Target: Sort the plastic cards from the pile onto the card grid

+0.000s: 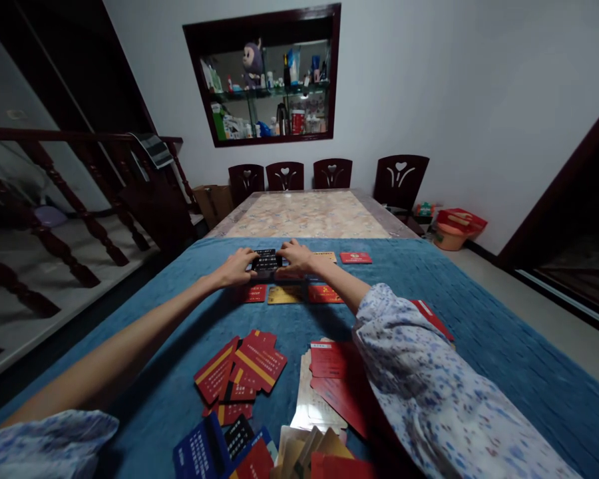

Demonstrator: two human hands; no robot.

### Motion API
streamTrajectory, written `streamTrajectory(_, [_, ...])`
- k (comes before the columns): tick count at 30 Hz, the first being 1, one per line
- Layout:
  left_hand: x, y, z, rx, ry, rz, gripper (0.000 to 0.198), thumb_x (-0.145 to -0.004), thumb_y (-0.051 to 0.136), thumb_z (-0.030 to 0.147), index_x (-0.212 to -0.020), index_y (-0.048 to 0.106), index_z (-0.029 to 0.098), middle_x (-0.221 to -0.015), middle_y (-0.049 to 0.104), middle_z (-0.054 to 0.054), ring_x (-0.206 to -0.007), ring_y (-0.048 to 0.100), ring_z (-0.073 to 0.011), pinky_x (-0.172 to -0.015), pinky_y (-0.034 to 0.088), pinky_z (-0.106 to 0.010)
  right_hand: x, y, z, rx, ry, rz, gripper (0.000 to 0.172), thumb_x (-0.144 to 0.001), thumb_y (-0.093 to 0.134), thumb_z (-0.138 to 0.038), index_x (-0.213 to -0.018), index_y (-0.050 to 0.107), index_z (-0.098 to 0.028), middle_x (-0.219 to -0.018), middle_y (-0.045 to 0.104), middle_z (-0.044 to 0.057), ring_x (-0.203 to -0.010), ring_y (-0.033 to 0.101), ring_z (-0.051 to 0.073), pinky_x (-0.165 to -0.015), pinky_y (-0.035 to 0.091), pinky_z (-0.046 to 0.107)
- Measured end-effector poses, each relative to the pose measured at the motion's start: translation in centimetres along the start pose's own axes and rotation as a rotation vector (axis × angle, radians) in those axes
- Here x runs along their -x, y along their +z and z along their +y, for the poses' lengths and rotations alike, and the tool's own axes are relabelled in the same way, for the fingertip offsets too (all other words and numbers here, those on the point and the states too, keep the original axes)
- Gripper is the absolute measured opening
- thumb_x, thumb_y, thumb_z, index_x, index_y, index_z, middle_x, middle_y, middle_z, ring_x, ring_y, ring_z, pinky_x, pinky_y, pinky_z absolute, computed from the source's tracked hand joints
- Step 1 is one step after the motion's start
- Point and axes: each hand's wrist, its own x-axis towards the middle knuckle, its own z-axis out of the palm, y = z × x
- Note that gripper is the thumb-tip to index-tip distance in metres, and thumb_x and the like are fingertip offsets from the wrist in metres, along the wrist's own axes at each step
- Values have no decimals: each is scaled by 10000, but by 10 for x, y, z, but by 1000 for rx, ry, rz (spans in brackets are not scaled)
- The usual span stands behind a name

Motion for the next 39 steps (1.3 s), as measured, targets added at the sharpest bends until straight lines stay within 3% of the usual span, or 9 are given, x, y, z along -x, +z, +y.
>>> streamTrajectory(9, [-29,1,-23,-28,-59,5,395,-758,583,209,-1146,639,166,-1238,588,-113,-1181,533,-294,-972,475,-372,-37,0,6,57,30,-31,488,-851,635,-461,-1257,636,-190,-1255,556,156,-1173,442,325,-887,427,374])
streamTrajectory(22, [-69,24,-49,-44,-99,-55,380,-744,593,201,-1117,645,152,-1167,647,-109,-1108,594,-266,-958,489,-326,-67,5,6,101,162,-139,480,-852,615,-448,-1284,626,-238,-1344,544,148,-1279,423,340,-922,465,397])
streamTrajectory(31, [-79,30,-53,19,-65,-115,317,-719,555,155,-1016,666,138,-1011,714,-83,-933,655,-228,-810,525,-276,-83,13,9,101,189,-176,414,-791,648,-408,-1165,688,-237,-1171,691,107,-1173,547,322,-904,483,408])
streamTrajectory(39, [-81,26,-55,45,-30,-153,300,-671,552,137,-939,688,140,-925,713,-66,-865,654,-220,-773,523,-272,-96,23,14,69,185,-159,419,-717,698,-400,-1085,717,-200,-1133,711,127,-1140,580,321,-862,505,380])
